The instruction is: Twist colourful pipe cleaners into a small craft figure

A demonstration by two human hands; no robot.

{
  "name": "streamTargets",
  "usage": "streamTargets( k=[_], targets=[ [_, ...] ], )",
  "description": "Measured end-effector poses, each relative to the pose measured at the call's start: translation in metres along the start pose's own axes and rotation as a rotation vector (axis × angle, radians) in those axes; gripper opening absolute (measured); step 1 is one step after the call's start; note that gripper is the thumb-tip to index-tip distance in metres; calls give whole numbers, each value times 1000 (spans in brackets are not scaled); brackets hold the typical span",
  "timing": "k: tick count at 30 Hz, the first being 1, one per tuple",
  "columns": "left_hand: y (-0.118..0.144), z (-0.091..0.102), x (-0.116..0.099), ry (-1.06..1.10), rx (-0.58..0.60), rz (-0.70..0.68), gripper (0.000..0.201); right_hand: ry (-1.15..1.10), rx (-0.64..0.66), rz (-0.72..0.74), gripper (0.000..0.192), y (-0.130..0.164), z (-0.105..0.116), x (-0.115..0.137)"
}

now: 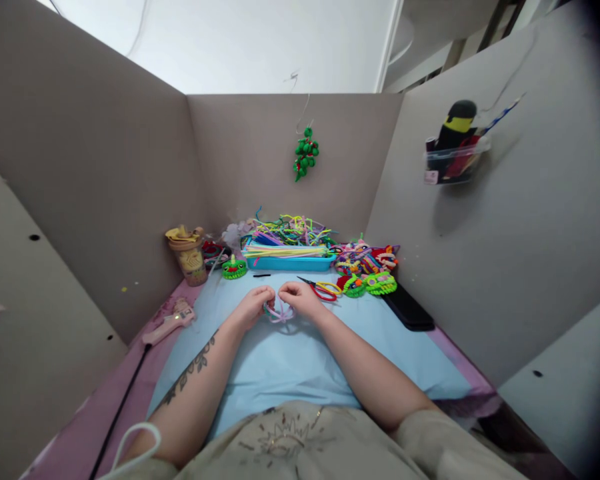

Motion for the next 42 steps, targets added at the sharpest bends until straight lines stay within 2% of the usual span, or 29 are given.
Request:
streamTargets(
  k=[9, 13, 16, 20, 22, 26, 30, 34, 38, 42],
  targets=[
    [2, -3, 1, -31, 35, 18, 18, 47, 13, 21, 11, 2, 1, 5],
    [0, -1, 2, -12, 33, 19, 18, 11, 2, -15, 11, 1, 0, 1],
    [-3, 5, 3, 105, 2, 4, 17, -162, 0, -40, 17, -1, -2, -3],
    [-7, 14, 4, 351, -55, 20, 17, -592, -32, -132, 42, -6, 1, -11],
    [-9, 18, 6, 440, -93, 46, 14, -755, -46, -202, 45, -7, 4, -16],
    [-11, 23, 9, 494, -151, 60, 11, -805, -34, -263, 34, -9, 5, -21],
    [-10, 22, 9, 514, -161, 45, 10, -803, 23, -310, 32, -8, 0, -23],
    [-7, 17, 7, 500, -136, 64, 9, -919, 63, -326, 34, -8, -1, -21],
    [-4, 11, 2, 403, -69, 76, 20, -1013, 48, -329, 31, -11, 6, -25],
    [-4, 14, -4, 169, -142, -50, 35, -1039, 46, -309, 29, -14, 11, -31]
  ],
)
Point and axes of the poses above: each hand's wrist, its own y-axis away from the middle knuckle, its own z-axis out of the back of the hand, x = y × z, the point moved 5 cm from there along -y, towards the middle knuckle, and after that the axes turned 8 degrees about -z, right-handed, at the moved point
